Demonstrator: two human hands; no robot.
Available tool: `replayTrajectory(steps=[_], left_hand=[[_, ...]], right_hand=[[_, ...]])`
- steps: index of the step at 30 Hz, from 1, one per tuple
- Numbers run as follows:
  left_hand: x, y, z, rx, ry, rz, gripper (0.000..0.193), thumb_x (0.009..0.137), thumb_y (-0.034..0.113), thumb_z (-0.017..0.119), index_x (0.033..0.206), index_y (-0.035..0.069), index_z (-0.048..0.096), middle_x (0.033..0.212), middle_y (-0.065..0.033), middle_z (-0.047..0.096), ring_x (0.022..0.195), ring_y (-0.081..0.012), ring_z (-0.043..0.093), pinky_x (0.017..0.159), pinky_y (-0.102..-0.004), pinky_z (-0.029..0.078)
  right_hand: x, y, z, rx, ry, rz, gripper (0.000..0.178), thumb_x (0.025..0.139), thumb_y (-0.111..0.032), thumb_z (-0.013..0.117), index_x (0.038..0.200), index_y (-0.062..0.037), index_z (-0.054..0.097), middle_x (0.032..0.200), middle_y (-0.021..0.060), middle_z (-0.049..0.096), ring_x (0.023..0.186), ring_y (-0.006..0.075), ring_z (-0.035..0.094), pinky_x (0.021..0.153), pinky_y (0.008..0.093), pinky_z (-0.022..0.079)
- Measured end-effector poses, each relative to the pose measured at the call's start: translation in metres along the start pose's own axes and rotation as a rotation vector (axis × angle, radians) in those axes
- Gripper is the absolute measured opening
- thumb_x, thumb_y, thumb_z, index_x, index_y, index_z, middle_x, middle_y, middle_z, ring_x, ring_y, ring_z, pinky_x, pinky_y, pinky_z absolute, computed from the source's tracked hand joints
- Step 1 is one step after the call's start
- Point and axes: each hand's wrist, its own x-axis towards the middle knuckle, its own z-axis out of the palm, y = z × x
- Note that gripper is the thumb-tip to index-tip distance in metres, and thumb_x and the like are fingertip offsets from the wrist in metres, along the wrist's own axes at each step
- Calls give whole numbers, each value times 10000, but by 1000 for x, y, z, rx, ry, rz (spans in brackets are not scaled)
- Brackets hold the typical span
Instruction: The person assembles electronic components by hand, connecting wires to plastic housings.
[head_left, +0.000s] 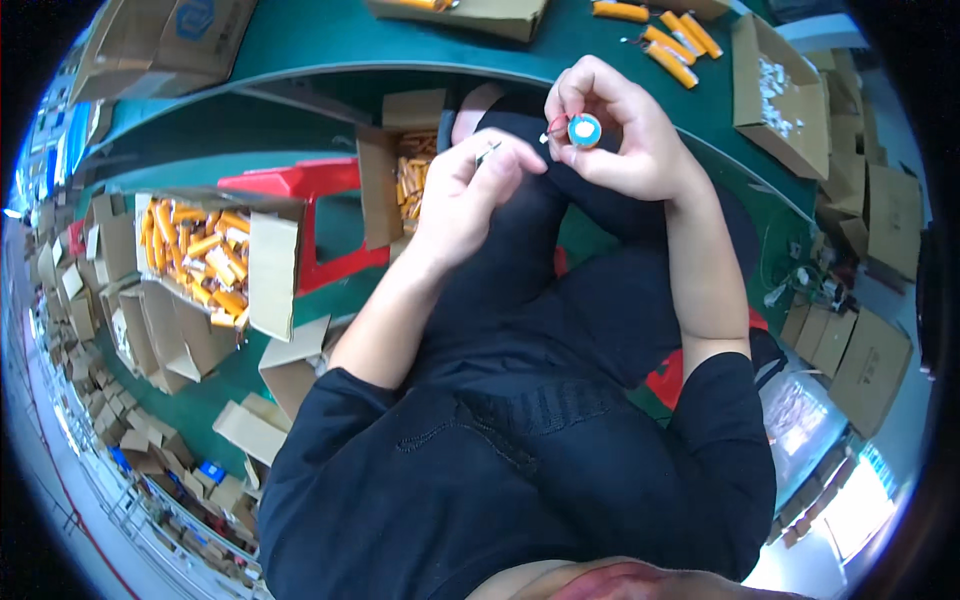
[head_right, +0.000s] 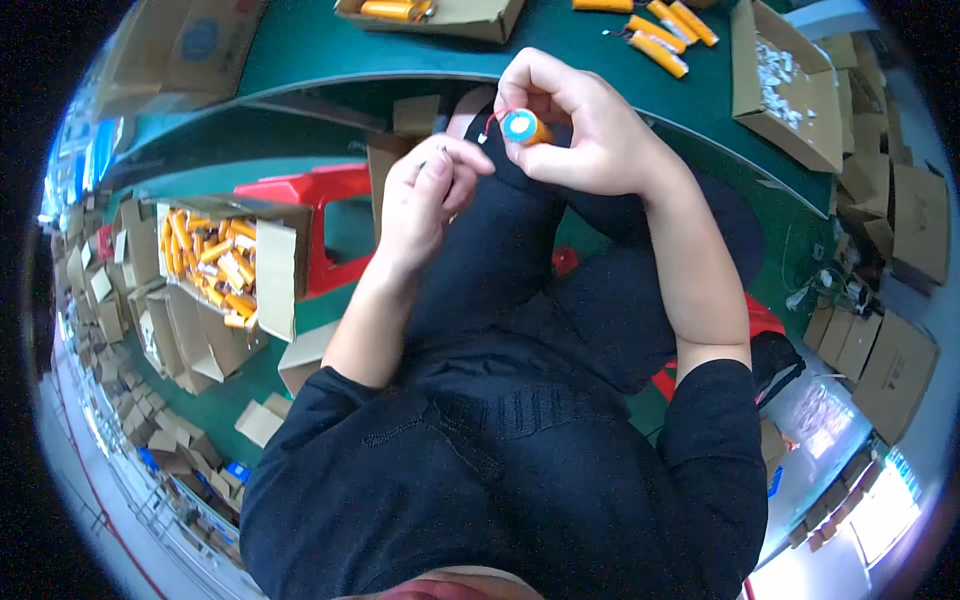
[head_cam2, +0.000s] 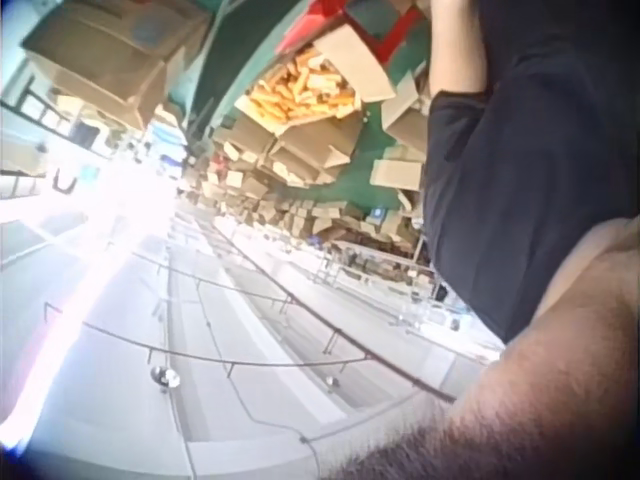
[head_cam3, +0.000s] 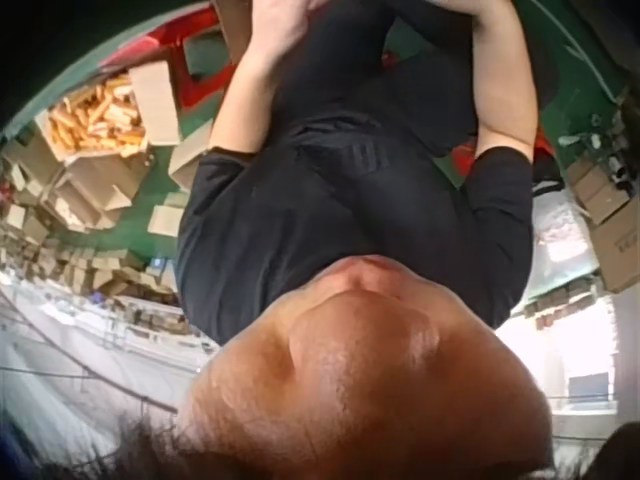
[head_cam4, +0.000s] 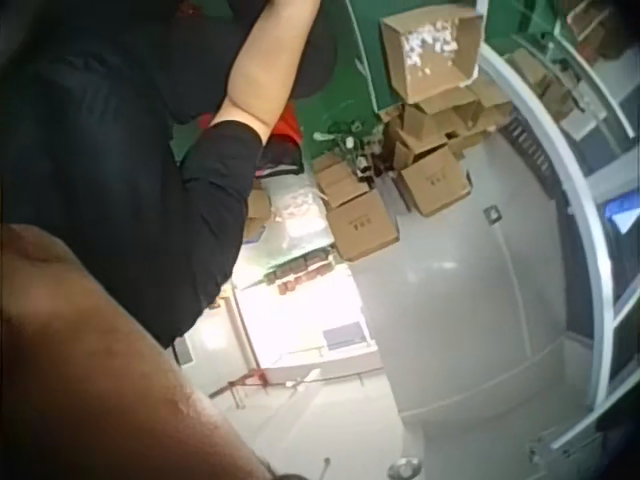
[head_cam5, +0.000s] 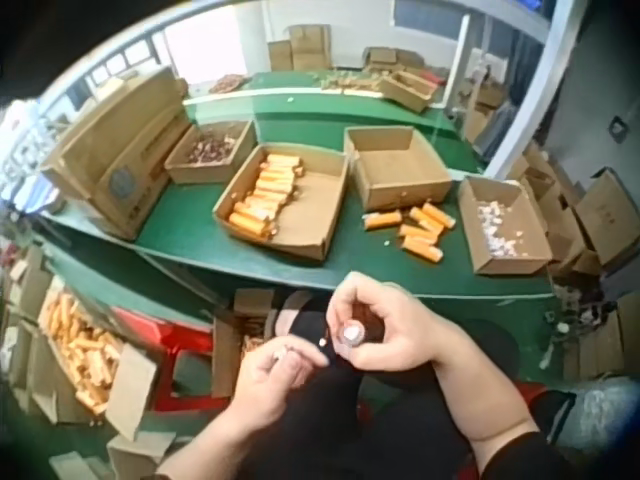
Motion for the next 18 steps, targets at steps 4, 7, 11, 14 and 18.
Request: replayTrajectory(steps=[4,7,11,14,18], left_hand=[[-6,8,-6,-135,10,-9,108,976,133,667,1006,56,735,773,8,616,679,-98,505,633,-218,382],[-11,8,-6,73,106,-11,105,979,124,660,984,58,742,747,5,605,674,-102,515,617,-223,381],[-13,2,-17,342,150,209,80,962,114,685,969,61,745,745,-8,597,663,-113,527,609,-240,399],[-12,4,-27,507,147,334,61,944,104,705,963,65,748,752,-16,598,656,-123,534,600,-251,410],[-10,19,-39,744,102,491,57,908,83,741,963,74,752,774,-30,608,648,-138,547,581,-266,426]], right_hand=[[4,-4,9,-220,-124,-26,288,776,-50,638,1052,-80,560,879,82,625,742,200,596,671,280,495],[5,-7,14,-249,-184,102,338,733,-62,641,1057,-79,547,953,68,623,750,175,582,703,273,481],[4,-7,28,-176,-143,114,308,788,-79,650,1084,-70,568,930,62,625,754,163,583,711,263,481],[2,-8,39,-105,-99,124,281,842,-97,659,1112,-61,589,906,56,628,758,151,584,719,252,481],[3,-6,48,-28,-57,132,257,897,-114,669,1139,-52,610,883,50,630,762,140,585,728,241,482]])
